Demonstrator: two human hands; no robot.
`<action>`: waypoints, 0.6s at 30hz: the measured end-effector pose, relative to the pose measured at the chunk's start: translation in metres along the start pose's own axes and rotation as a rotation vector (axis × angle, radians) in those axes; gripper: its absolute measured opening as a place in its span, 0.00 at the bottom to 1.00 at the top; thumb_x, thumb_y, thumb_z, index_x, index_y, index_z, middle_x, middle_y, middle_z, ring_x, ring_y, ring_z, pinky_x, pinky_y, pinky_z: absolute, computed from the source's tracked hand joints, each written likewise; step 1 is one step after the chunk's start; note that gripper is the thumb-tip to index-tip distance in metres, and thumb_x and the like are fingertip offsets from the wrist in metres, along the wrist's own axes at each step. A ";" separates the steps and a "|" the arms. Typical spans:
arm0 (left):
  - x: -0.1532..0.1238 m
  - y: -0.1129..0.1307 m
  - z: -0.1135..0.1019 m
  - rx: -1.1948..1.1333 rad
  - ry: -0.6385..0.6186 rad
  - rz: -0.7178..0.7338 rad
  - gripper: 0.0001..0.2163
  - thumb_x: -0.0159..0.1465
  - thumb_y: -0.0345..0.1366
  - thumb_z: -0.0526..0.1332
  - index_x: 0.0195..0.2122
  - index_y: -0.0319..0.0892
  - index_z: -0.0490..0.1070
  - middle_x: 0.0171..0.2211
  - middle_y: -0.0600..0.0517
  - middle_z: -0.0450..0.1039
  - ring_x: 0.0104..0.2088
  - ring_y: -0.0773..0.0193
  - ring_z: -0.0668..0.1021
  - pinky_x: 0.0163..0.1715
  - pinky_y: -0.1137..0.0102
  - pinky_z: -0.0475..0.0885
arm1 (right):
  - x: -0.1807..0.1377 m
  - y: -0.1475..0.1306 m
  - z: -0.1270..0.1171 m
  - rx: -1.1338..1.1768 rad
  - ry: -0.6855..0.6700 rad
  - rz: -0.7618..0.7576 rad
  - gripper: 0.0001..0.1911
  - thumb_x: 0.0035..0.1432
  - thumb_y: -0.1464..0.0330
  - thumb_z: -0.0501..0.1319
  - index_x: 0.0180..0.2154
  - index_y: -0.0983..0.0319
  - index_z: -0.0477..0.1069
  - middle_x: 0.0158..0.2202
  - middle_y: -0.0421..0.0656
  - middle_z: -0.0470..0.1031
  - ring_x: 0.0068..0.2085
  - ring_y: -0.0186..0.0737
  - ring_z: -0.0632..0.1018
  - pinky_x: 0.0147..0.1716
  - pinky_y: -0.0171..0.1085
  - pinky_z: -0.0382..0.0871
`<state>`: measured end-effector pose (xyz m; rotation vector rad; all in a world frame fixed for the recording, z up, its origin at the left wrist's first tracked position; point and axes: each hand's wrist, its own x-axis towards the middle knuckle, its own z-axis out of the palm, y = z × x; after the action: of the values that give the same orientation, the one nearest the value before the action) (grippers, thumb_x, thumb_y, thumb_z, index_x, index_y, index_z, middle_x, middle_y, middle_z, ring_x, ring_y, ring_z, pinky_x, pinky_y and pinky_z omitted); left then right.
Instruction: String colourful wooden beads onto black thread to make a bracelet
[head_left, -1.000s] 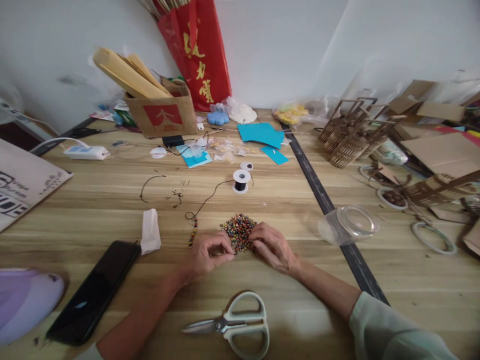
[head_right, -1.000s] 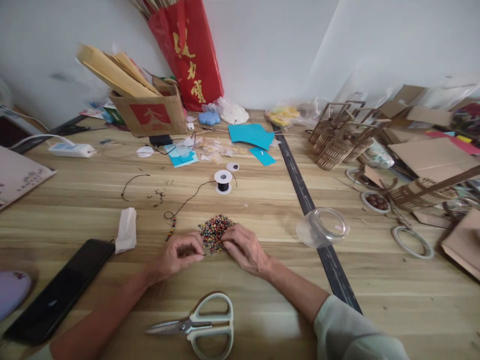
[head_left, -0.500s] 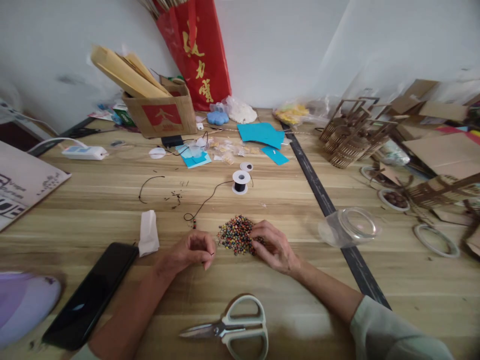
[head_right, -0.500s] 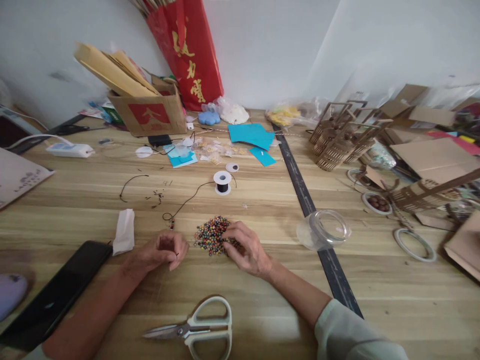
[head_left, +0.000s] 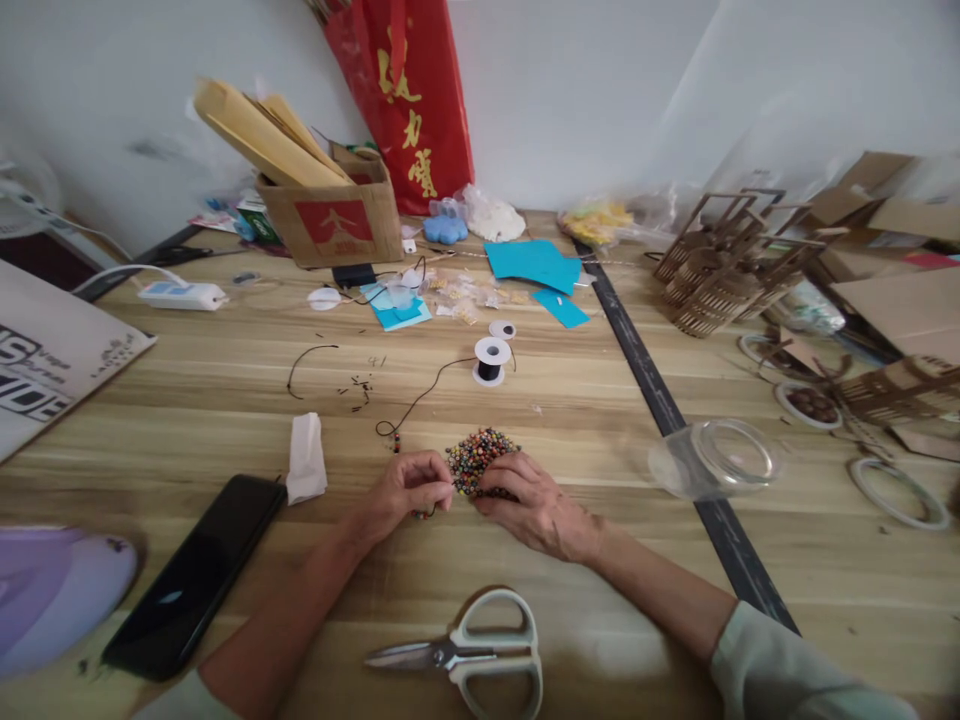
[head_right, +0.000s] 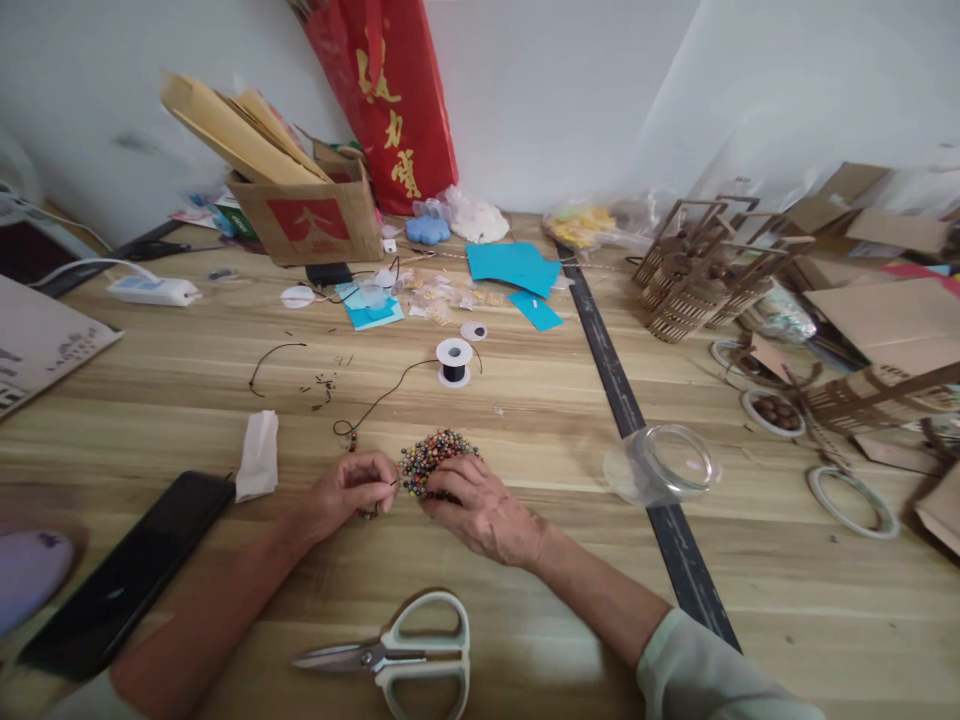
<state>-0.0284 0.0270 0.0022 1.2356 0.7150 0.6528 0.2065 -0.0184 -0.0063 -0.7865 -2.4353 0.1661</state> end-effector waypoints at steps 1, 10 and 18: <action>0.000 0.000 0.000 -0.003 0.008 0.006 0.13 0.56 0.41 0.68 0.26 0.37 0.68 0.21 0.54 0.72 0.22 0.71 0.70 0.25 0.76 0.64 | 0.000 0.001 0.001 -0.001 -0.004 -0.003 0.09 0.65 0.73 0.58 0.45 0.61 0.73 0.46 0.46 0.74 0.53 0.44 0.68 0.53 0.47 0.67; 0.000 0.005 0.007 -0.024 0.037 0.000 0.14 0.54 0.43 0.69 0.25 0.37 0.68 0.21 0.54 0.71 0.23 0.70 0.70 0.27 0.75 0.65 | 0.001 -0.001 -0.001 0.033 -0.043 -0.002 0.09 0.66 0.74 0.56 0.45 0.61 0.72 0.44 0.47 0.74 0.53 0.45 0.69 0.51 0.47 0.69; -0.003 0.004 0.022 0.360 0.105 0.095 0.08 0.60 0.37 0.62 0.27 0.38 0.69 0.23 0.54 0.70 0.25 0.70 0.69 0.26 0.75 0.64 | -0.002 0.001 0.005 0.109 -0.045 0.007 0.07 0.66 0.74 0.56 0.44 0.64 0.70 0.44 0.48 0.74 0.54 0.45 0.68 0.54 0.48 0.69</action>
<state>-0.0131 0.0120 0.0106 1.5826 0.8915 0.6900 0.2059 -0.0182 -0.0115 -0.7503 -2.4430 0.3190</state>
